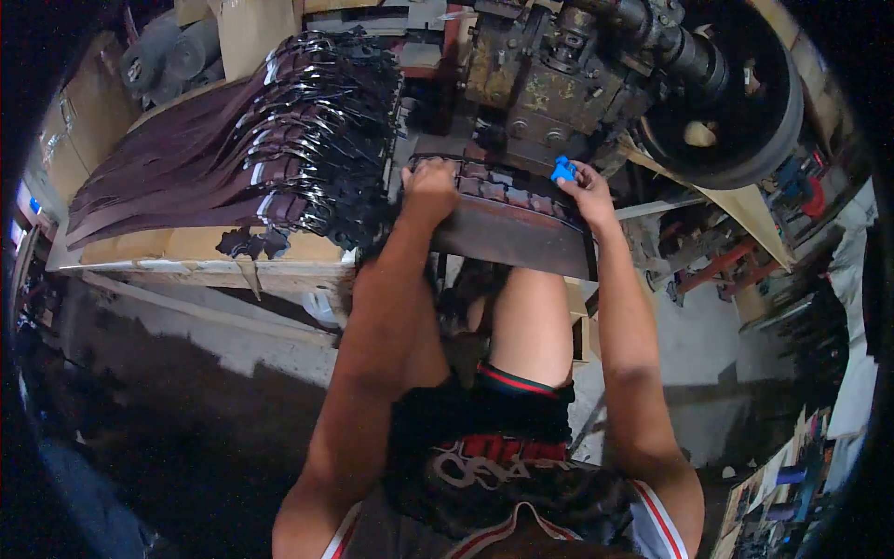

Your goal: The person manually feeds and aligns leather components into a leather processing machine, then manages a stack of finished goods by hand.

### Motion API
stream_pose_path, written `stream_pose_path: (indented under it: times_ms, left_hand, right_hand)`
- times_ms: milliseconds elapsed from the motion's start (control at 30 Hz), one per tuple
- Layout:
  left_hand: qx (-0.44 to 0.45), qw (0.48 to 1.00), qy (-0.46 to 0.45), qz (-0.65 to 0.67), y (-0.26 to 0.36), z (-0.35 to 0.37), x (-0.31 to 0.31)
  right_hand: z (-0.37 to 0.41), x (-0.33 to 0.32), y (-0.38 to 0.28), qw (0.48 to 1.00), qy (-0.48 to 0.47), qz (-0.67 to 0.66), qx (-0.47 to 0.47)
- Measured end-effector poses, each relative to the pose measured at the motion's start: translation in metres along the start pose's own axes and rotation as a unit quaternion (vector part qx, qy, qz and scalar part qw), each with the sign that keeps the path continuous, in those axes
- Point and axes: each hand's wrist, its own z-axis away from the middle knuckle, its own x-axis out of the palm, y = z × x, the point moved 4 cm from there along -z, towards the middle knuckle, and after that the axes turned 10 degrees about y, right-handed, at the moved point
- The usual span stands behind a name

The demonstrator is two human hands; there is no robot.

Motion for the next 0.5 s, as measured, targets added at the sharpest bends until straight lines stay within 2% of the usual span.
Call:
stream_pose_path:
  times_ms: [67, 100, 233, 333, 433, 500]
  left_hand:
    - [-0.007, 0.999, 0.028, 0.020, -0.008, -0.001, 0.004]
    - [-0.009, 0.999, 0.042, 0.028, -0.011, -0.002, 0.005]
    - [0.006, 0.997, 0.063, 0.031, -0.015, -0.002, 0.011]
    - [0.020, 0.996, 0.085, 0.014, -0.016, 0.001, 0.011]
    - [0.008, 0.997, 0.075, 0.012, -0.016, 0.002, 0.010]
    - [-0.007, 0.998, 0.056, 0.023, -0.016, 0.000, 0.010]
  right_hand:
    - [0.012, 0.011, -0.024, 0.999, -0.033, 0.031, -0.029]
    - [0.018, 0.021, -0.037, 0.997, -0.045, 0.003, -0.055]
    - [0.004, 0.049, -0.025, 0.987, -0.126, 0.076, -0.070]
    - [0.014, 0.058, -0.036, 0.990, -0.134, 0.031, -0.011]
    - [0.009, 0.057, -0.023, 0.983, -0.139, 0.108, -0.054]
    - [0.004, 0.058, -0.014, 0.984, -0.135, 0.101, -0.051]
